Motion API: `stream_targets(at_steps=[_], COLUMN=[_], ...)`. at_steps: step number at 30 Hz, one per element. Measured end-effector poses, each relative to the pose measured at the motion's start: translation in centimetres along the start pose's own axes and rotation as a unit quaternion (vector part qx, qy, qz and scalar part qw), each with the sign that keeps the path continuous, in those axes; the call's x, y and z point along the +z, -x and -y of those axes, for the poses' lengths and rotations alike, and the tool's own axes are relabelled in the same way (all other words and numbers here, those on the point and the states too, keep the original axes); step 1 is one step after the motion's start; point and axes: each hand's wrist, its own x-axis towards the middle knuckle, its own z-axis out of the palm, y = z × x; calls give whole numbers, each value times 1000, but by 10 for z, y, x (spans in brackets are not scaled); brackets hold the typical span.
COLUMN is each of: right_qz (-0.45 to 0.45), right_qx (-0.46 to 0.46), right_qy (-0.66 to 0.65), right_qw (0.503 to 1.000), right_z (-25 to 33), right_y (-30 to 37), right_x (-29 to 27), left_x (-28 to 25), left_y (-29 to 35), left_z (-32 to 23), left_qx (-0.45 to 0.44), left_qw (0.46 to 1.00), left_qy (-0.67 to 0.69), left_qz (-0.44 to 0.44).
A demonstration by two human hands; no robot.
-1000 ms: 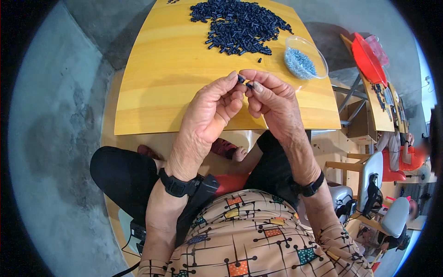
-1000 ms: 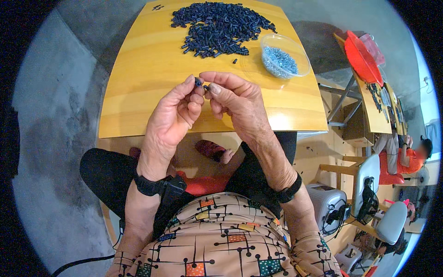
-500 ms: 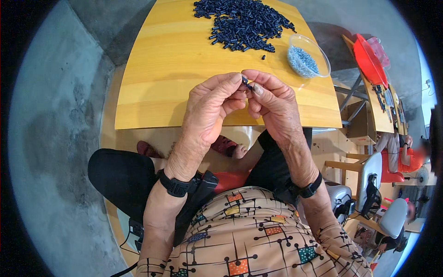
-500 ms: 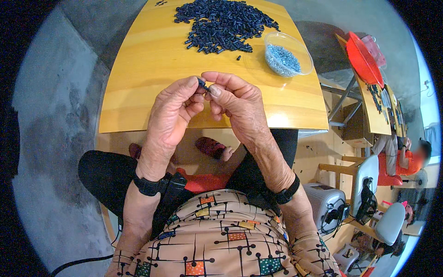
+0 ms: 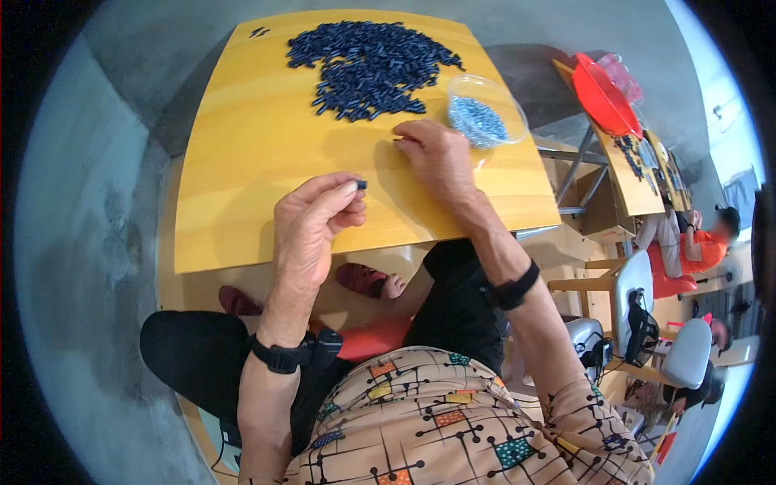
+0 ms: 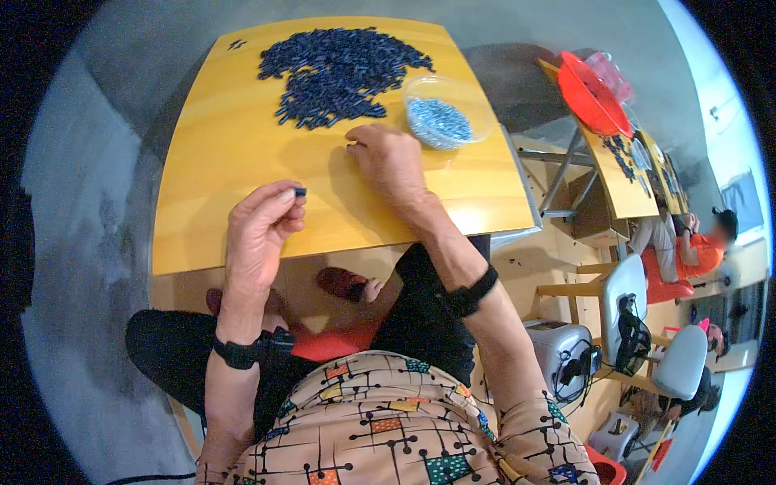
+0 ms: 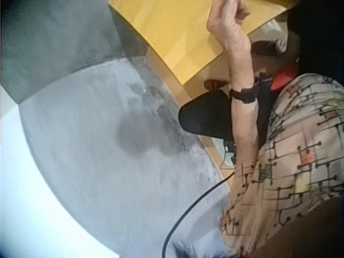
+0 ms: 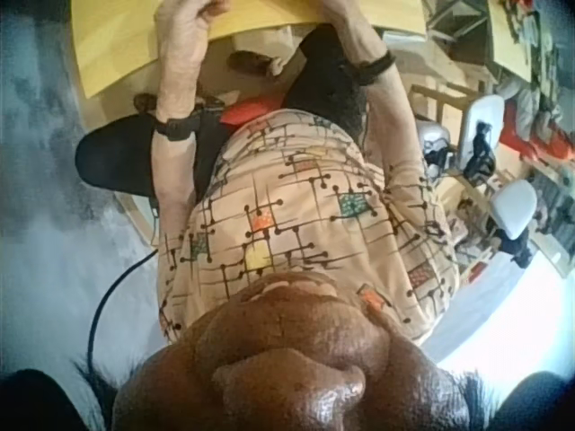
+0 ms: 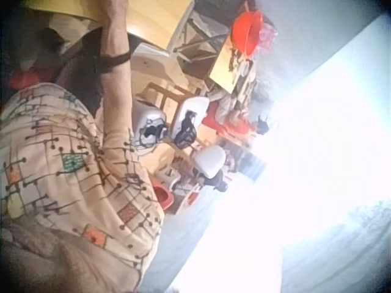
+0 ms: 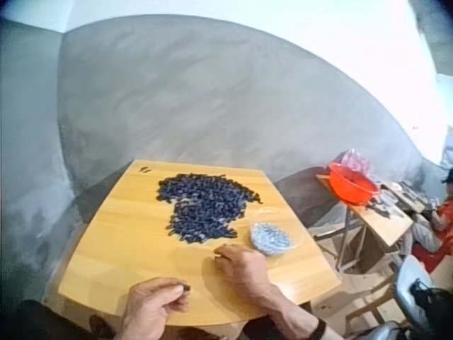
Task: Assembling small blue and white plastic components at a workbench.
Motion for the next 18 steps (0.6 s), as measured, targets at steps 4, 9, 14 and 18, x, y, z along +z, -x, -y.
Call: stream_targets(at_steps=[4,9,14,18], right_qz=[61,49,-36,-10], right_qx=[-22,-15,-75,43], right_qy=[142,142,60,173], right_qw=[988,988,995,984], right_z=[-9,-11,8,-24], right_y=[-9,-11,-23,-57], right_x=[7,4,-40,-92], left_x=[-1,2,-1,-3], left_y=[-2,-5,-4,-3], left_z=[1,4,5,4], left_qx=[-5,-16,-15,-13], left_qw=[999,998,999,996], left_qy=[36,49,37,79], left_qz=[18,34,37,39])
